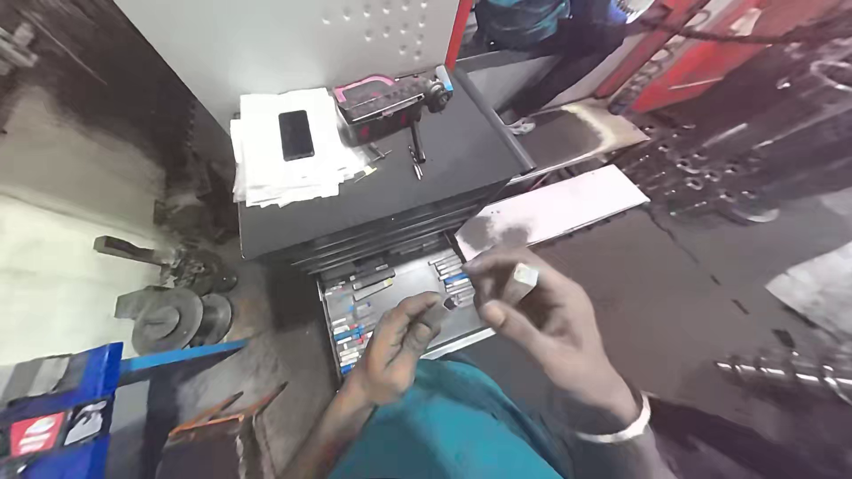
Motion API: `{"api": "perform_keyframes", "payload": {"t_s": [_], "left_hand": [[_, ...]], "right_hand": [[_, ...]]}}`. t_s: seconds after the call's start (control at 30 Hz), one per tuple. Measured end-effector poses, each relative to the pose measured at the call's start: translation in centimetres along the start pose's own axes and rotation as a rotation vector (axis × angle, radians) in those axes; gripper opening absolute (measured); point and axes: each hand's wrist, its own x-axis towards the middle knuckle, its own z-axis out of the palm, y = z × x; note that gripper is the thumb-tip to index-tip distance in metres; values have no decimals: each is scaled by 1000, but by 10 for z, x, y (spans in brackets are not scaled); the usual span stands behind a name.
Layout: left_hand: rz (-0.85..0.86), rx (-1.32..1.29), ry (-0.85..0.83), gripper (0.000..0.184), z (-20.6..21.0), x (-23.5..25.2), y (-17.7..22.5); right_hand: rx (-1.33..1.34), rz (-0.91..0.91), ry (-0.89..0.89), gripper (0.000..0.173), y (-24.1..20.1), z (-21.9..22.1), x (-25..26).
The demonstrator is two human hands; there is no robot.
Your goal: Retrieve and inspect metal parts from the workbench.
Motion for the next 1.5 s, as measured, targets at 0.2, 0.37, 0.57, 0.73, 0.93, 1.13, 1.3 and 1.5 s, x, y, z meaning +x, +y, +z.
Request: {"api": "perform_keyframes", "payload": {"t_s": [0.2,0.37,0.57,0.73,0.93,1.13,1.3,1.5], "left_hand": [[128,91,-8,31,-1,6,11],[170,94,-43,29,1,9,14],[164,64,-61,28,4,11,13],[169,78,-78,28,3,10,11],[182,119,-90,29,4,10,11],[191,176,-108,29,3,10,13],[203,198,-112,30,2,10,14],[209,289,-126,30,0,10,17]], "right_hand": [[-53,-111,7,22,-2,22,-9],[53,-103,22,20,-9,21,-13],[57,-101,-12,32,-13,13,-16],[-91,-158,84,48,-20,-18,-15],[-227,-229,195,33,-37,-25,-20],[-234,-230,127,25,-41,-23,-25],[-258,-256,105,24,-43,-24,-26],[-318,-268,67,26,-44,-24,-27]]}}
